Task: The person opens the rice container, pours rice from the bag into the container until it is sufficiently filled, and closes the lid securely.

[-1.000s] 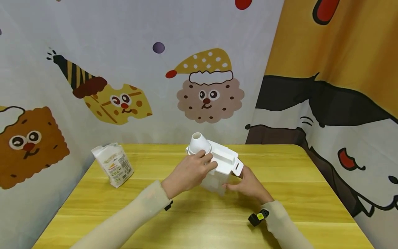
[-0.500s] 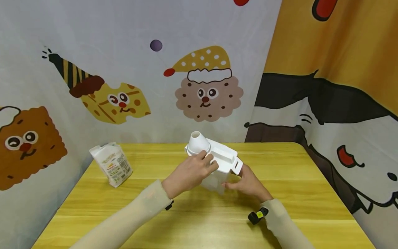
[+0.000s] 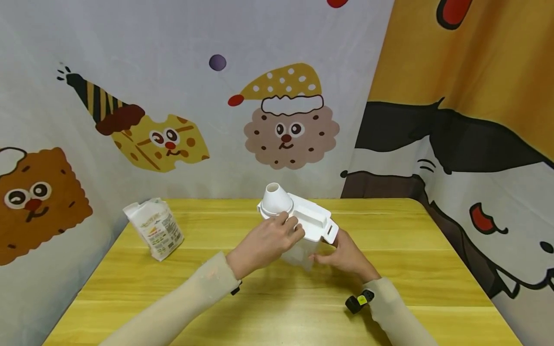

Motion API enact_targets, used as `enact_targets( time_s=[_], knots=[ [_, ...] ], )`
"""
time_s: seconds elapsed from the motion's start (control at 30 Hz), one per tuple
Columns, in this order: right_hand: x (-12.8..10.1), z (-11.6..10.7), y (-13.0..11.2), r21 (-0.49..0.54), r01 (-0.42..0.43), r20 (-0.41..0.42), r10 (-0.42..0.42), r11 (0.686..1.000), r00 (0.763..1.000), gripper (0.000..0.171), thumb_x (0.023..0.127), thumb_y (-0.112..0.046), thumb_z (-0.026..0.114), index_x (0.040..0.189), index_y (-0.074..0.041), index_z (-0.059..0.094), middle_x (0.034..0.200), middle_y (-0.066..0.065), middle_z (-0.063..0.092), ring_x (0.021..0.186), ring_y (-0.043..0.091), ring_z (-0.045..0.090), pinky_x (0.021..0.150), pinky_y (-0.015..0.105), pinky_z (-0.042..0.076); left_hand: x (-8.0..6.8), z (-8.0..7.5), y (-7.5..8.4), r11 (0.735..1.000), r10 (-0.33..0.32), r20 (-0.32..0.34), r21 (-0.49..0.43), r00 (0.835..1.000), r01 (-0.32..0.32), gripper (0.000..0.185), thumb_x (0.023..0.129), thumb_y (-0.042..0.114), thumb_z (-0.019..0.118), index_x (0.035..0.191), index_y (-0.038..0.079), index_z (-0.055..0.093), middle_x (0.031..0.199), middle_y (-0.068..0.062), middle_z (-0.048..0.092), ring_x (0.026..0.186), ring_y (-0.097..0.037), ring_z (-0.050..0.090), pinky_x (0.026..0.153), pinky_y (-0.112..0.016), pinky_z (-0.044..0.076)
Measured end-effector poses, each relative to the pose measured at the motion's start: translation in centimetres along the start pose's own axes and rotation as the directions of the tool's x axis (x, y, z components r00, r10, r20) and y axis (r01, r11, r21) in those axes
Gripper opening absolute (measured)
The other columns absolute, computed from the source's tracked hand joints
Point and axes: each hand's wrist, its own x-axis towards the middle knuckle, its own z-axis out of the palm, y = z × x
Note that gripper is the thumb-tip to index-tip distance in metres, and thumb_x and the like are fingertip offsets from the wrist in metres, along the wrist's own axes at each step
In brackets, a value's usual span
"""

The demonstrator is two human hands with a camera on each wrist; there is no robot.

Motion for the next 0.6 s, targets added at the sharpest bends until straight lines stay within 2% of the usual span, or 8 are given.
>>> enact_targets(
  time_s=[0.6],
  knots=[
    [-0.07,-0.06,0.04,0.02,0.008,0.015,-0.008,1.0,1.0,0.078,0.078,-0.021,0.091,0.144,-0.026,0.051,0.139,-0.003,0.062,0.126,0.014,0.061,0.108,0.028,0.05,0.14,-0.23,0.31,1.0,0.012,0.018,0.027,1.0,-0.012,0.024,0.087,0.011,0.079,0.107,0.014,0.066,0.106,-0.002,0.068,0.092,-0.019,0.064,0.072,-0.024,0.057]
  ],
)
